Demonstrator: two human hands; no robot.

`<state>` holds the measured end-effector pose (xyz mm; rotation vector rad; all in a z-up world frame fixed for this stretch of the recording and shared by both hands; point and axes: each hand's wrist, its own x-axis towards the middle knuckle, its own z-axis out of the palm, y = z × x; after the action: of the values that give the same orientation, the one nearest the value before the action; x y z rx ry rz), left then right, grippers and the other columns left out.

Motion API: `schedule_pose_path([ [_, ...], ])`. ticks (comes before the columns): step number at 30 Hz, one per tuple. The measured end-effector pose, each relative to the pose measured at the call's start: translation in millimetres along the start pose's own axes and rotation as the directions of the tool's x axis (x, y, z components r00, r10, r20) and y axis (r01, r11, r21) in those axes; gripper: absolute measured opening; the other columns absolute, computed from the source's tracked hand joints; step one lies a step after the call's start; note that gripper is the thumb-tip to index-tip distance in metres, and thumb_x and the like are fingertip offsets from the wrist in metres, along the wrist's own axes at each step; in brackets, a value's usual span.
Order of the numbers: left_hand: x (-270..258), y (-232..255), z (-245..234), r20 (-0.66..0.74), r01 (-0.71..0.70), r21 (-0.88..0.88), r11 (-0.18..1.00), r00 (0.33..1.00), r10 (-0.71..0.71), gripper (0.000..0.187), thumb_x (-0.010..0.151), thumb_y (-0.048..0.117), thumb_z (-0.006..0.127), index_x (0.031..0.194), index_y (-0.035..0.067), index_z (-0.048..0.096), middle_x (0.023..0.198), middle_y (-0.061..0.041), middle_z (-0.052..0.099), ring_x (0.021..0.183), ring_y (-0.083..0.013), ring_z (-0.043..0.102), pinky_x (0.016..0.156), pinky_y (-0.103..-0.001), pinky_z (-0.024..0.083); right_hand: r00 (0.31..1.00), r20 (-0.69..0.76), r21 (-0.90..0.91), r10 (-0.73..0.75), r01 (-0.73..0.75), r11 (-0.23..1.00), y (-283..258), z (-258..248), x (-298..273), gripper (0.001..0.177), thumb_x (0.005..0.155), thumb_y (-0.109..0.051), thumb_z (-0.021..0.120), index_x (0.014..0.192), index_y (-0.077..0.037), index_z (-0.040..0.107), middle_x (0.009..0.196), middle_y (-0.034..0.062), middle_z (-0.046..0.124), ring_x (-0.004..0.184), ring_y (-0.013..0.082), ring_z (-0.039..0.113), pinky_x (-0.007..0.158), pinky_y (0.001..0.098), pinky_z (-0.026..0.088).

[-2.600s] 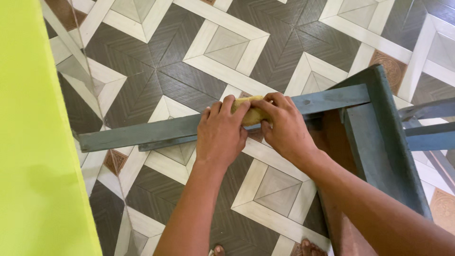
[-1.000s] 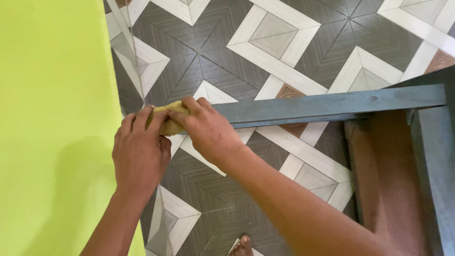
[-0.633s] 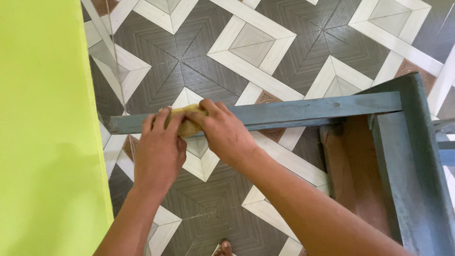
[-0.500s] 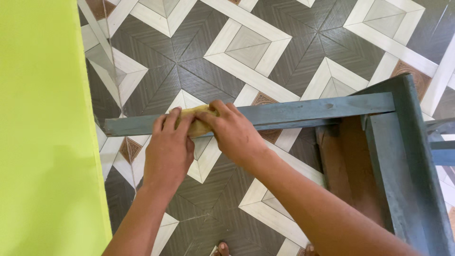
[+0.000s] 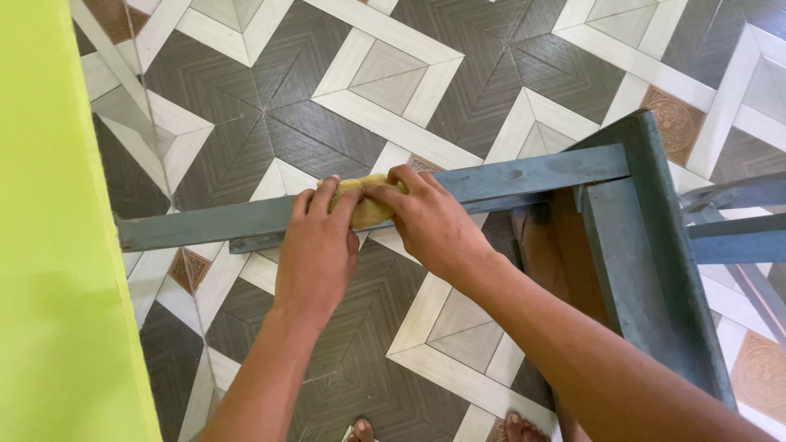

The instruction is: The person uses a sanding block to sand the metal frame of a table. They work on the legs and crossbars, moving around the table to reach different sections.

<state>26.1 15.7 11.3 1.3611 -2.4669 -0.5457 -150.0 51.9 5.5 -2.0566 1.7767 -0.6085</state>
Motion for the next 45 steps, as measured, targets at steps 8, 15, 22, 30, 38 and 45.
schedule_pose_path([
  [8, 22, 47, 33, -0.001, -0.111, -0.057, 0.992, 0.994, 0.111, 0.054, 0.080, 0.001, 0.070, 0.133, 0.006, 0.059, 0.144, -0.018, 0.052, 0.129, -0.0423, 0.049, 0.102, -0.049, 0.049, 0.999, -0.010, 0.032, 0.046, -0.045, 0.998, 41, -44, -30, 0.054, 0.080, 0.003, 0.069, 0.132, -0.009, 0.063, 0.130, 0.0147, 0.057, 0.118, 0.0368, 0.058, 0.100, 0.0458, 0.050],
  [15, 46, 104, 68, 0.031, -0.159, -0.147, 0.976, 0.986, 0.165, 0.045, 0.084, 0.007, 0.071, 0.129, 0.008, 0.064, 0.143, -0.016, 0.054, 0.130, -0.0395, 0.049, 0.099, -0.048, 0.050, 0.988, -0.056, -0.055, 0.141, -0.144, 0.988, 89, -79, -70, 0.057, 0.079, 0.005, 0.066, 0.133, -0.012, 0.064, 0.131, 0.0140, 0.057, 0.119, 0.0375, 0.057, 0.101, 0.0456, 0.049],
  [22, 68, 162, 110, 0.026, -0.205, -0.140, 0.969, 0.977, 0.211, 0.044, 0.084, 0.003, 0.068, 0.127, 0.011, 0.066, 0.142, -0.015, 0.056, 0.127, -0.0380, 0.052, 0.096, -0.047, 0.053, 0.981, -0.110, -0.183, 0.159, -0.178, 0.967, 134, -113, -103, 0.053, 0.081, 0.004, 0.066, 0.132, -0.012, 0.066, 0.131, 0.0138, 0.060, 0.120, 0.0361, 0.058, 0.101, 0.0469, 0.048],
  [30, 90, 213, 135, 0.081, -0.159, -0.114, 0.981, 0.982, 0.169, 0.048, 0.078, -0.004, 0.068, 0.123, 0.013, 0.068, 0.139, -0.010, 0.058, 0.125, -0.0368, 0.054, 0.092, -0.045, 0.055, 0.977, -0.200, -0.300, 0.071, -0.130, 0.945, 169, -128, -132, 0.047, 0.083, 0.005, 0.066, 0.128, -0.009, 0.068, 0.123, 0.0116, 0.065, 0.121, 0.0349, 0.059, 0.107, 0.0466, 0.045],
  [38, 70, 219, 128, 0.125, -0.219, -0.165, 0.961, 0.962, 0.241, 0.051, 0.073, -0.006, 0.070, 0.121, 0.012, 0.068, 0.139, -0.010, 0.057, 0.127, -0.0365, 0.052, 0.096, -0.045, 0.053, 0.970, -0.237, -0.285, 0.053, -0.122, 0.951, 166, -124, -156, 0.044, 0.080, 0.002, 0.068, 0.122, -0.009, 0.068, 0.116, 0.0104, 0.067, 0.114, 0.0329, 0.060, 0.109, 0.0472, 0.043],
  [45, 39, 235, 131, 0.186, -0.319, -0.192, 0.928, 0.916, 0.354, 0.038, 0.084, -0.002, 0.065, 0.117, 0.015, 0.072, 0.139, -0.007, 0.059, 0.130, -0.0341, 0.052, 0.097, -0.043, 0.054, 0.940, -0.243, -0.339, 0.240, -0.314, 0.887, 142, -115, -213, 0.045, 0.080, -0.009, 0.070, 0.124, -0.013, 0.068, 0.115, 0.0058, 0.069, 0.104, 0.0279, 0.059, 0.095, 0.0445, 0.041],
])
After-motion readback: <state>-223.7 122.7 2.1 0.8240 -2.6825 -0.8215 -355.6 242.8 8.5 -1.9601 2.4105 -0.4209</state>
